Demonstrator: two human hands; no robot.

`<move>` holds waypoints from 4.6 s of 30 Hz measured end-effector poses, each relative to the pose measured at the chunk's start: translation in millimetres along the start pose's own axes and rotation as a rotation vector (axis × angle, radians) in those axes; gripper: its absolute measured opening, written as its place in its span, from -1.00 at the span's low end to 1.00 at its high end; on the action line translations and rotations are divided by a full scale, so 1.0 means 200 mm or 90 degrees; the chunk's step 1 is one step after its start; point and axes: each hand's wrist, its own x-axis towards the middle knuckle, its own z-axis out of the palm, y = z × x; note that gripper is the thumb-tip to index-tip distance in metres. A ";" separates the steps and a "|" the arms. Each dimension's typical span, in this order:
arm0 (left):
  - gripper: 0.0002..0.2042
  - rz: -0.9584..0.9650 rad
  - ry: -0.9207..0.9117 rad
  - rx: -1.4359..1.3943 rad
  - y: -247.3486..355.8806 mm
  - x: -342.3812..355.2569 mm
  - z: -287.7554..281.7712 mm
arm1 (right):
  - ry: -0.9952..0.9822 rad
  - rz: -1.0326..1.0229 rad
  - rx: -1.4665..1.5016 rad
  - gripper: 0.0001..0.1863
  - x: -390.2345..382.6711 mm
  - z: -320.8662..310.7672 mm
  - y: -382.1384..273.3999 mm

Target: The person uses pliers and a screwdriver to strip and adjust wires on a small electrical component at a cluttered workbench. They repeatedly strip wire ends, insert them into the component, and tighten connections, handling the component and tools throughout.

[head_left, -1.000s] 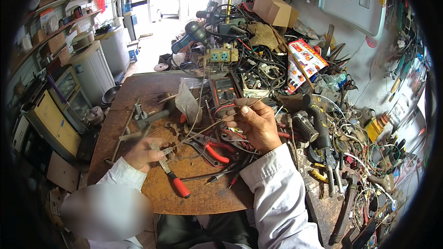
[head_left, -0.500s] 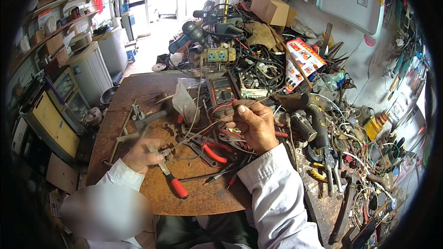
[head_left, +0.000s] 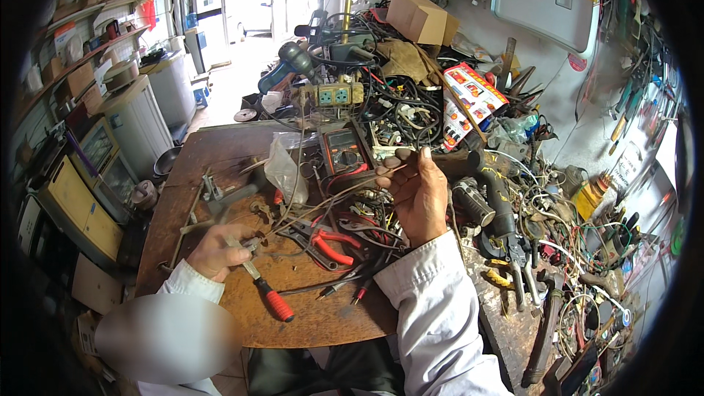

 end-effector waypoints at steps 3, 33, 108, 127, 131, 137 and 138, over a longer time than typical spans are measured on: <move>-0.42 0.092 0.090 0.089 0.01 0.00 0.06 | 0.082 0.005 -0.048 -0.63 0.01 0.00 -0.01; -0.44 0.113 0.060 0.138 0.00 0.01 -0.02 | 0.015 -0.032 -0.080 -0.67 0.01 -0.04 -0.06; -0.49 0.169 0.044 0.189 0.00 0.01 0.04 | -0.048 0.165 -0.031 -0.80 -0.06 0.10 0.16; -0.46 0.160 0.020 0.182 0.02 0.03 0.06 | -0.078 0.260 -0.005 -0.37 -0.11 0.15 0.20; -0.44 0.157 0.011 0.133 0.02 0.02 0.06 | -0.076 0.282 0.043 -0.31 -0.10 0.14 0.21; -0.44 0.155 -0.035 0.222 -0.04 0.04 0.01 | -0.099 0.276 0.053 -0.37 -0.09 0.09 0.21; -0.44 0.166 -0.026 0.251 -0.04 0.04 0.01 | -0.102 0.276 0.046 -0.38 -0.09 0.08 0.21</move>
